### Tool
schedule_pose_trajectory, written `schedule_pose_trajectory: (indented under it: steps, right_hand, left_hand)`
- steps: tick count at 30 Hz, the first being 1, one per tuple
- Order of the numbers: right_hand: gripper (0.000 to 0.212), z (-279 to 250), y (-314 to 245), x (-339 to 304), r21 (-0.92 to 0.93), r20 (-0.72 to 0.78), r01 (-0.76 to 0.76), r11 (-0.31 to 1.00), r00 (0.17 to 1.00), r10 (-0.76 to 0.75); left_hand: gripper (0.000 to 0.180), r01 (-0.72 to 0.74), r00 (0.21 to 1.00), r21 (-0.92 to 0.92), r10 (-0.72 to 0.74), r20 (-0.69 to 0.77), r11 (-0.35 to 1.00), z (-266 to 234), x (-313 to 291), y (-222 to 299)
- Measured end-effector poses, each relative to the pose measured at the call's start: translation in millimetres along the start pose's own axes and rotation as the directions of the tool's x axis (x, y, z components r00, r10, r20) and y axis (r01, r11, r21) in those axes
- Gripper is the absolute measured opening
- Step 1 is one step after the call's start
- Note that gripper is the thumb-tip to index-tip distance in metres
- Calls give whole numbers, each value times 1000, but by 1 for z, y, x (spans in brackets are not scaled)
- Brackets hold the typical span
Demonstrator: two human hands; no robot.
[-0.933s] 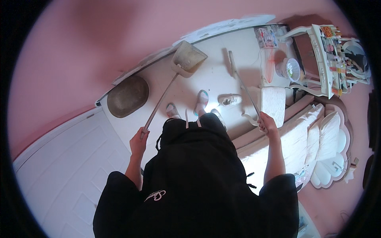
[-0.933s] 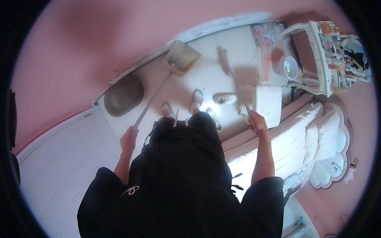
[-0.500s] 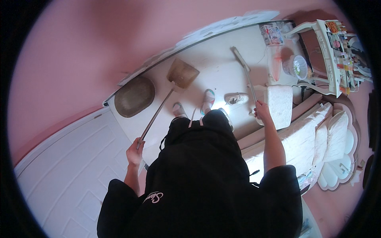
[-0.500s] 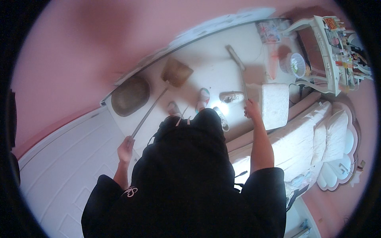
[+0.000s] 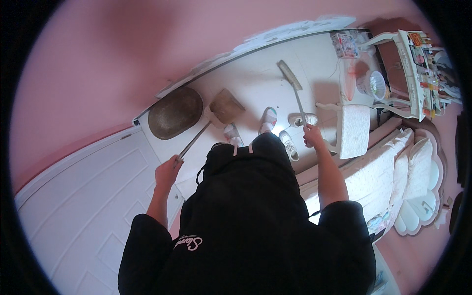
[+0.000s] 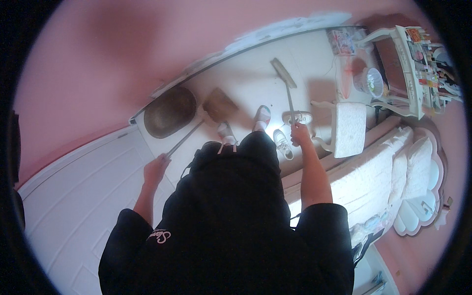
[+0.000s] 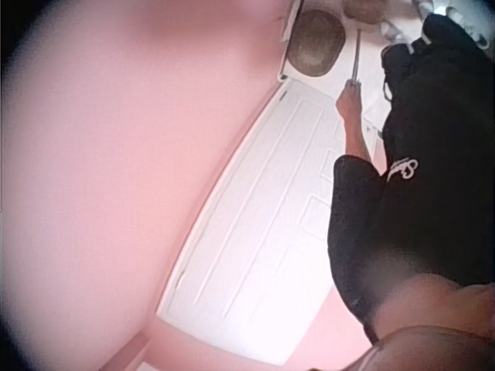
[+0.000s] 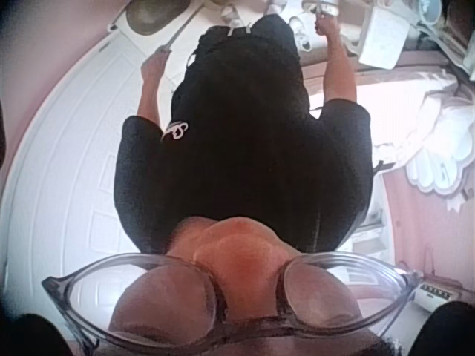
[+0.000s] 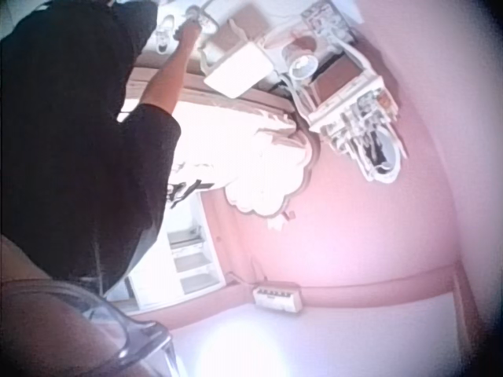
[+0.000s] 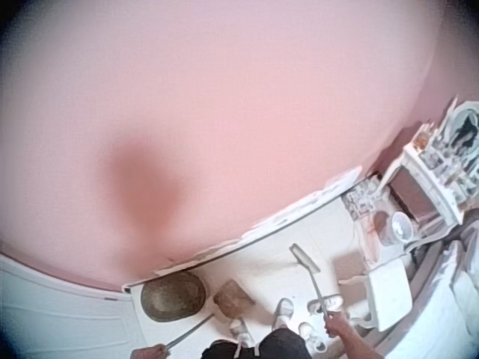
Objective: The person sweeps the floor of a bedroom using a broom and dustpan, gathering debris into the dustpan. They move around the room to clean different areas, including near the bed and a vanity table, and briefly open a drawer to place an item inside.
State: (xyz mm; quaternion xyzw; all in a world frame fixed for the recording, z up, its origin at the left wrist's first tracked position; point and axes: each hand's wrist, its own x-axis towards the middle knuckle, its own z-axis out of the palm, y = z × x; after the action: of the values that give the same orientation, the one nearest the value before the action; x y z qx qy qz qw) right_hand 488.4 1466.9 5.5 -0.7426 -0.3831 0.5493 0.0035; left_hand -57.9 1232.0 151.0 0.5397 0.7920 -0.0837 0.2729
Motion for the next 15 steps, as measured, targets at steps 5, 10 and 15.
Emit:
schedule_pose_trajectory:
  steps: [5,10,15]
  right_hand:
    - [28,51,-18,-50,-83,94,87,993,992,-79]
    - [27,94,-26,-86,-206,165,212,955,970,-180]
    - [26,95,-76,-144,-97,364,26,995,931,11]
  left_hand:
    - [33,-158,984,-32,155,-92,987,-8,45,7]
    - [31,-202,972,-15,199,-124,979,-20,79,24]
    - [31,-187,976,-84,175,-126,979,-26,83,30]
